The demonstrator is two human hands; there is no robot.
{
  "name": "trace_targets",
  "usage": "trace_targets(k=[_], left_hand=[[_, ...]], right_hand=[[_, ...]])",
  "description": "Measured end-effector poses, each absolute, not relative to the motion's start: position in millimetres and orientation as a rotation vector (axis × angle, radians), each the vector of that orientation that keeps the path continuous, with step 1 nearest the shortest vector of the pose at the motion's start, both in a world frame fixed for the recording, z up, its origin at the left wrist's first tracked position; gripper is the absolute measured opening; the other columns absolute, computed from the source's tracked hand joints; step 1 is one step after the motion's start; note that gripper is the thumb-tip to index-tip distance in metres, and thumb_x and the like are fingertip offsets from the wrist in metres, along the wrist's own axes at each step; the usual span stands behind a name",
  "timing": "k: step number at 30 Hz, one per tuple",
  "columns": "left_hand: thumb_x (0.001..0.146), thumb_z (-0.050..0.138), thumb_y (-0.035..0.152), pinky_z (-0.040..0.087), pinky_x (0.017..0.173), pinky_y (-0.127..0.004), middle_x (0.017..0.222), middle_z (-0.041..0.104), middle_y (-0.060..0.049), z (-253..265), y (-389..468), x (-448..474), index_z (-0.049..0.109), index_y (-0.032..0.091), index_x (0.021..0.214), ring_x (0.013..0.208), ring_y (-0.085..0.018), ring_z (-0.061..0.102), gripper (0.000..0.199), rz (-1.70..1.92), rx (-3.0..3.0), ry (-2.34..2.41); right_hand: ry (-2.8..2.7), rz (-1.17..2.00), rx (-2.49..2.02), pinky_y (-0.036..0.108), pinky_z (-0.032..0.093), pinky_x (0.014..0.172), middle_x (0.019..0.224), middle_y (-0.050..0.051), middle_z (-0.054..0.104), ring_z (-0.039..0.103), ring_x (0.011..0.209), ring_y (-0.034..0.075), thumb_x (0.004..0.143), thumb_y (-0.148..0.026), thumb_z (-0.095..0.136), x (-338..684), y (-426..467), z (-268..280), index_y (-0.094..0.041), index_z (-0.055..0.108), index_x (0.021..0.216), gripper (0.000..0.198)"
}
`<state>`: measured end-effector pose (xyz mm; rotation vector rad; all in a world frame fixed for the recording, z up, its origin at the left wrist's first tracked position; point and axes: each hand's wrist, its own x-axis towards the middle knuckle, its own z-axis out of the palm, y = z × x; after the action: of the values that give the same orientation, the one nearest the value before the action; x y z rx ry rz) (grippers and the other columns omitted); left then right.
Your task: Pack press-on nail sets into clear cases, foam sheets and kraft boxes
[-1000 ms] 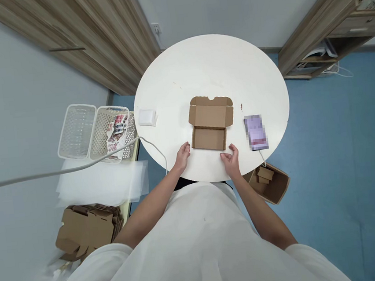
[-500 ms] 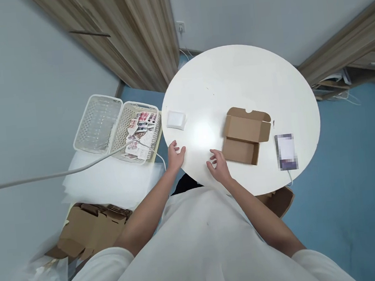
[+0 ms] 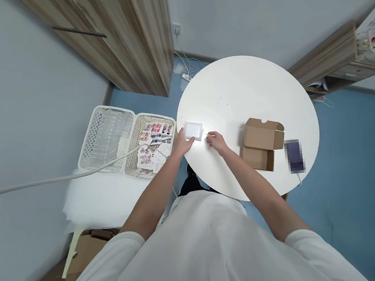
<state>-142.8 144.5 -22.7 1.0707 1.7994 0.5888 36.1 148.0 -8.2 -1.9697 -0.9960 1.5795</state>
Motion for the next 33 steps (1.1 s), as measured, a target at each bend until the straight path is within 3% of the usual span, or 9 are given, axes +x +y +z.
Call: trace_targets(k=[8, 16, 26, 33], left_hand=[[0.071, 0.059, 0.019, 0.033, 0.100, -0.043, 0.117, 0.052, -0.017, -25.3, 150.1, -143.5, 0.045, 0.012, 0.129, 0.113, -0.032, 0.048, 0.060, 0.517, 1.339, 1.776], [0.069, 0.058, 0.017, 0.046, 0.085, -0.033, 0.108, 0.060, -0.009, -27.6, 119.3, -112.7, 0.053, 0.016, 0.123, 0.081, -0.016, 0.059, 0.054, 0.827, 1.086, 1.654], [0.067, 0.060, 0.017, 0.048, 0.079, -0.032, 0.114, 0.056, -0.010, 23.6, 102.9, -16.0, 0.050, 0.017, 0.125, 0.084, -0.015, 0.057, 0.059, 0.980, 1.187, 1.560], [0.066, 0.058, 0.016, 0.049, 0.077, -0.032, 0.118, 0.052, -0.013, 16.8, 61.7, 57.1, 0.042, 0.015, 0.130, 0.091, -0.019, 0.056, 0.066, 0.794, 1.332, 1.500]], right_hand=[[-1.198, 1.326, -1.990, 0.032, 0.045, 0.082, 0.100, 0.004, 0.061, 0.059, 0.085, 0.015, 0.071, -0.026, 0.053, -0.4, 159.9, -28.0, -0.022, 0.049, 0.105, 0.034], [-1.155, 1.312, -1.880, 0.029, 0.047, 0.072, 0.101, 0.002, 0.060, 0.060, 0.077, 0.014, 0.067, -0.021, 0.054, 32.9, 129.9, -10.5, -0.024, 0.047, 0.105, 0.039], [-1.187, 1.129, -1.679, 0.031, 0.048, 0.074, 0.104, 0.005, 0.059, 0.060, 0.078, 0.015, 0.066, -0.024, 0.054, 129.0, 110.9, 31.1, -0.022, 0.049, 0.103, 0.037], [-1.223, 1.045, -1.737, 0.031, 0.047, 0.075, 0.095, 0.003, 0.060, 0.060, 0.073, 0.015, 0.066, -0.022, 0.053, 207.0, 63.0, 27.7, -0.021, 0.045, 0.104, 0.038]])
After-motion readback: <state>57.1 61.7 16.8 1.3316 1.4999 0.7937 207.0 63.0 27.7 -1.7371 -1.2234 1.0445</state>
